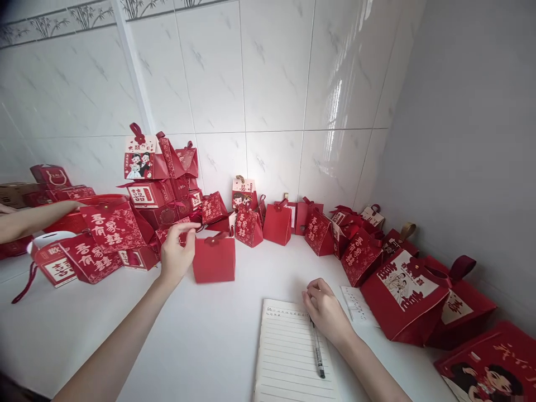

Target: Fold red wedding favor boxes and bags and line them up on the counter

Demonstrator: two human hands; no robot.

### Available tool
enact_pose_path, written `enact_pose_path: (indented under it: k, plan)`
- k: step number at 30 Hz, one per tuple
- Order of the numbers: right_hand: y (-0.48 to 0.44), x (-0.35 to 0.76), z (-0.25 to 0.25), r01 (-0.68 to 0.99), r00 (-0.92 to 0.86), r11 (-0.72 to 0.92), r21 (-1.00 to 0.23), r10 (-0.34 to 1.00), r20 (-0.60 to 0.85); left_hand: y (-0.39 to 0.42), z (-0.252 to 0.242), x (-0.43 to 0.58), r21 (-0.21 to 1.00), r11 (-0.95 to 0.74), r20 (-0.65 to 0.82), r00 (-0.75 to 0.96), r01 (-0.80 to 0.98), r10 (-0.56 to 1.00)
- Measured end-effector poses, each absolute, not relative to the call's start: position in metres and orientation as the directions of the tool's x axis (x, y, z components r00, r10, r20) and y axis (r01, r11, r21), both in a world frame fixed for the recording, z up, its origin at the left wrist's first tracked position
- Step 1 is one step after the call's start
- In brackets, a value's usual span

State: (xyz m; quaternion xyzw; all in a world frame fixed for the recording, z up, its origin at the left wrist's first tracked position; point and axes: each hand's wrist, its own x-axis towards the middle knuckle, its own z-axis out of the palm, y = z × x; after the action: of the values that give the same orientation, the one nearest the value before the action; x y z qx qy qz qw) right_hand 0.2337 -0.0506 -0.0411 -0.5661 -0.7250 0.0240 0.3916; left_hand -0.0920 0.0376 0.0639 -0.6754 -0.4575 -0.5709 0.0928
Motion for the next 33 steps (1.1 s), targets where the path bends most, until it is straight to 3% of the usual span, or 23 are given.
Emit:
enact_pose_path:
  k: [3,5,9,15,18,22,25,27,30,33]
  plan:
    - [-0.053,0.233,-0.039,0.79,-0.058,0.353,-0.502,0.857,0.512,0.033,0.071,-0.085,0.325,-0.662,0.869,0.063,0.675,0.491]
    - [-0.055,0.231,-0.037,0.786,-0.056,0.345,-0.513,0.866,0.497,0.033,0.069,-0.082,0.336,-0.617,0.785,0.15,0.712,0.601]
    - [-0.057,0.23,-0.033,0.788,-0.054,0.339,-0.513,0.869,0.491,0.038,0.067,-0.082,0.389,-0.468,0.611,0.157,0.794,0.776]
    - [-0.062,0.223,-0.027,0.716,-0.059,0.387,-0.581,0.862,0.503,0.019,0.078,-0.066,0.412,-0.402,0.51,0.158,0.818,0.845]
    - [-0.069,0.209,-0.019,0.649,-0.057,0.408,-0.642,0.867,0.494,-0.005,0.084,-0.049,0.502,-0.389,0.464,0.139,0.773,0.875]
    - [-0.077,0.183,-0.002,0.388,-0.108,0.404,-0.828,0.912,0.395,-0.018,0.096,-0.039,0.77,-0.356,0.271,0.233,0.53,0.934]
    - [-0.079,0.16,0.014,0.119,-0.238,0.344,-0.931,0.92,0.31,-0.005,0.092,-0.032,0.785,-0.461,0.315,0.374,0.414,0.872]
    - [-0.078,0.142,0.025,0.066,-0.287,0.3,-0.952,0.919,0.27,0.005,0.077,-0.022,0.814,-0.477,0.317,0.434,0.332,0.843]
    - [-0.074,0.119,0.044,0.254,-0.277,0.352,-0.901,0.919,0.281,0.012,0.049,-0.004,0.872,-0.453,0.377,0.336,0.183,0.863]
    - [-0.064,0.111,0.06,0.536,-0.294,0.442,-0.719,0.897,0.332,0.013,0.028,0.006,0.823,-0.534,0.526,0.097,0.192,0.845]
